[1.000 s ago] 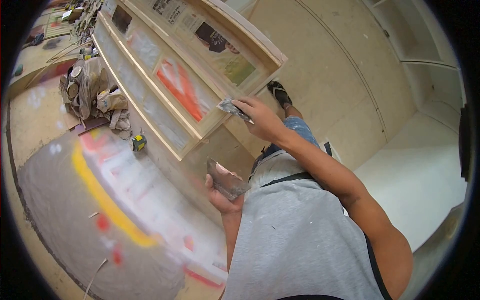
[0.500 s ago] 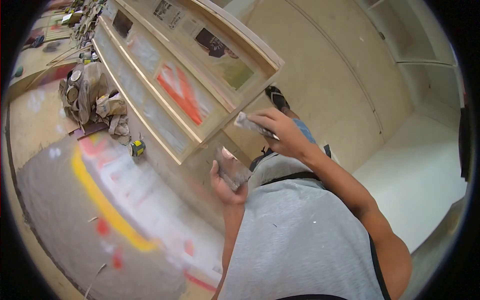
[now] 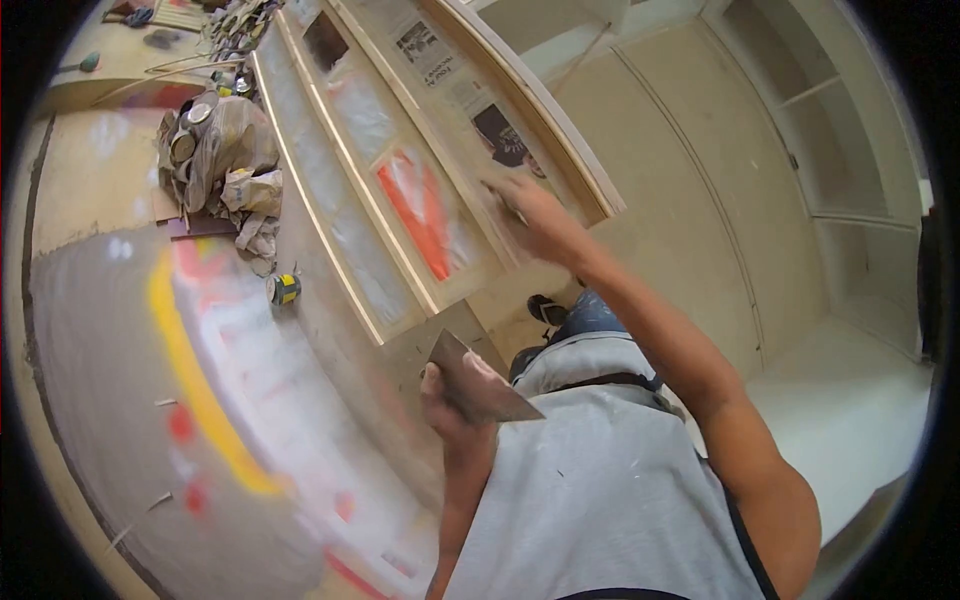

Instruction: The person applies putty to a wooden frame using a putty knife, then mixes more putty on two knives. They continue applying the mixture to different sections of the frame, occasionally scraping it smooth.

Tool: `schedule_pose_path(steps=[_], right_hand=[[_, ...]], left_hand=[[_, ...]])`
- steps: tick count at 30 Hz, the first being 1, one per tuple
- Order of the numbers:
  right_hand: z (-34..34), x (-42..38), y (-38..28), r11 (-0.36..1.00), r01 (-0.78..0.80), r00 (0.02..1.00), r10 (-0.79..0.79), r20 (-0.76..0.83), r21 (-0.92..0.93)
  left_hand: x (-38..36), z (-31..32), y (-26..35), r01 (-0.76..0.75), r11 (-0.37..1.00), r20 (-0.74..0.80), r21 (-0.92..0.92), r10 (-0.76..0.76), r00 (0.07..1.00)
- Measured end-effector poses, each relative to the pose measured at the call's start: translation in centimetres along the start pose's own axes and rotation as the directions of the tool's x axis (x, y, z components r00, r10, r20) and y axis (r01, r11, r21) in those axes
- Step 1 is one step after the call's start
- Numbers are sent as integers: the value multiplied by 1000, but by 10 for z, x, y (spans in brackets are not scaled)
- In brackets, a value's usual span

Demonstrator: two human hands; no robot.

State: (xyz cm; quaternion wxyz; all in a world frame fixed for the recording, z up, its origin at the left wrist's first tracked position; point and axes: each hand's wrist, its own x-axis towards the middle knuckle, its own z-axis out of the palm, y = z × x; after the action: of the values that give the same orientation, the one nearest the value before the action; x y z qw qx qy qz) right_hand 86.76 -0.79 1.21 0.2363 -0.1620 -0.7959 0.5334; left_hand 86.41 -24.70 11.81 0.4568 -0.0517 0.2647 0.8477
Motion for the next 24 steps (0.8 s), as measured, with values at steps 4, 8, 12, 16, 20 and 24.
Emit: schedule_pose_path(steps=[4, 8, 12, 16, 20, 24], right_hand=[[33, 105, 63, 990, 92, 990, -103, -96, -107], [59, 157, 99, 991, 70, 990, -84, -116, -116], [67, 168, 109, 988, 59, 993, -72, -91, -140], [67, 163, 102, 994, 30, 999, -33, -27, -109], [68, 149, 100, 986, 55, 998, -57, -10, -156], [66, 139, 96, 987, 37, 999, -39, -7, -155]], left_hand=[[11, 14, -13, -123, 992, -454, 5, 111, 884], [5, -2, -14, -128, 991, -523, 29, 124, 843], [4, -16, -12, -177, 975, -561, 132, 221, 798], [9, -10, -9, -231, 968, -706, 97, 230, 670], [10, -17, -8, -240, 968, -709, 72, 219, 670], [9, -20, -9, -244, 968, -693, 62, 218, 687]])
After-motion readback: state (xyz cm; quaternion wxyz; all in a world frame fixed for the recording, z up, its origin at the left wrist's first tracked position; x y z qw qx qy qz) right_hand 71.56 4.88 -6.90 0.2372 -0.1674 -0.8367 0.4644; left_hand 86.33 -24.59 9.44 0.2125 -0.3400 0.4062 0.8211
